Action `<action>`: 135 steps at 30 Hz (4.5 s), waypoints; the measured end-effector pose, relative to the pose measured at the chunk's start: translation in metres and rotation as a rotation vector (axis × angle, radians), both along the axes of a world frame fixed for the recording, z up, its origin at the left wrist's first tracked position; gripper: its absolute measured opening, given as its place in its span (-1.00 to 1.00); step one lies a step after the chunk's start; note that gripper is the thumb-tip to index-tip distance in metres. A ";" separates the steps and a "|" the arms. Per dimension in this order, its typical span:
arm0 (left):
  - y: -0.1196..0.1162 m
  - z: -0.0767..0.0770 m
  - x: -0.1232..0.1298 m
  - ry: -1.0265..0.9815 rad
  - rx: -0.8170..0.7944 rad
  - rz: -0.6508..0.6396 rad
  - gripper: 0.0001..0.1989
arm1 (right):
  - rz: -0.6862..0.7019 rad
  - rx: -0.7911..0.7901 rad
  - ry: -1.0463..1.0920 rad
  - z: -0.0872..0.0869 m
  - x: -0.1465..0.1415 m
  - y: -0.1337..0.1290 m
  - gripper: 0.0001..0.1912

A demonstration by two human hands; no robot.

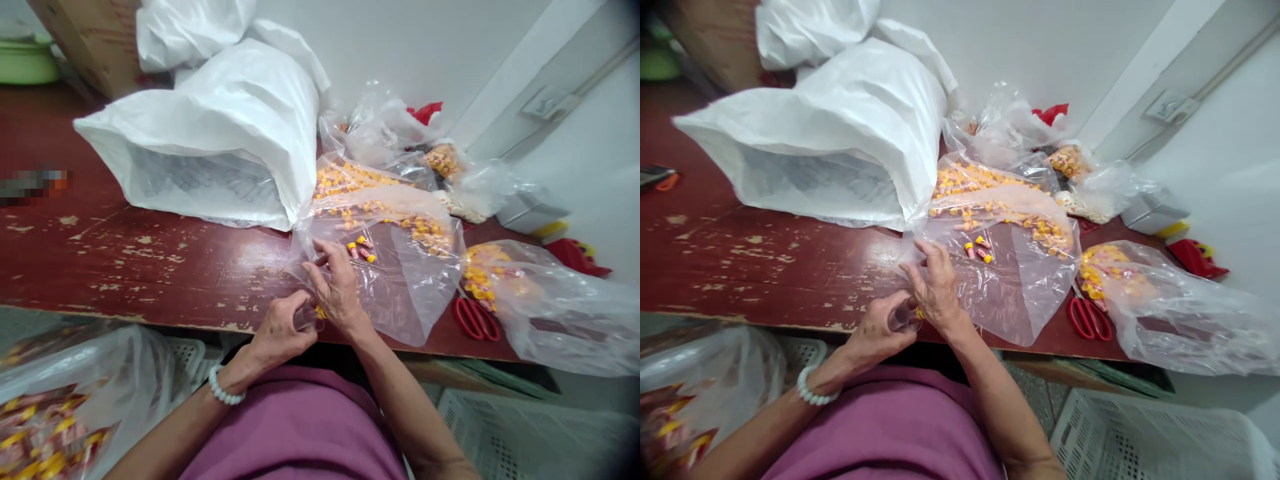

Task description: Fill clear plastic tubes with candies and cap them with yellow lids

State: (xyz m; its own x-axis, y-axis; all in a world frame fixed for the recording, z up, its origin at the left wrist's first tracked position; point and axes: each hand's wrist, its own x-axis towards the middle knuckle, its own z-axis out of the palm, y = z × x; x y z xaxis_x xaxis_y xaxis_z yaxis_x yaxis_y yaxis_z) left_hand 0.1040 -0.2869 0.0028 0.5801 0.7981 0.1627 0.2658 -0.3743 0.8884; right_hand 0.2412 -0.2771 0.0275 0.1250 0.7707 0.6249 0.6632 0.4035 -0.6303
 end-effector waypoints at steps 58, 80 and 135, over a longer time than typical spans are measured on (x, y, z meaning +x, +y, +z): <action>0.005 -0.009 0.003 -0.245 -0.483 0.014 -0.82 | -0.337 -0.287 -0.226 -0.029 0.093 0.047 -0.74; 0.008 -0.010 0.002 -0.273 -0.624 0.048 -0.77 | 0.221 -0.189 0.135 0.009 0.011 -0.044 -0.89; 0.002 -0.006 0.008 -0.056 -0.215 -0.037 -0.78 | 0.074 -0.102 0.163 0.015 0.014 -0.024 -0.79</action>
State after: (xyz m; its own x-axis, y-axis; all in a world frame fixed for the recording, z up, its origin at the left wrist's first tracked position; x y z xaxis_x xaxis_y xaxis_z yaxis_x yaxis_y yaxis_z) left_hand 0.1123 -0.2847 -0.0030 0.6049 0.7960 0.0238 0.2034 -0.1834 0.9618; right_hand 0.2556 -0.3007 0.0424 0.1588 0.8399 0.5189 0.5198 0.3758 -0.7672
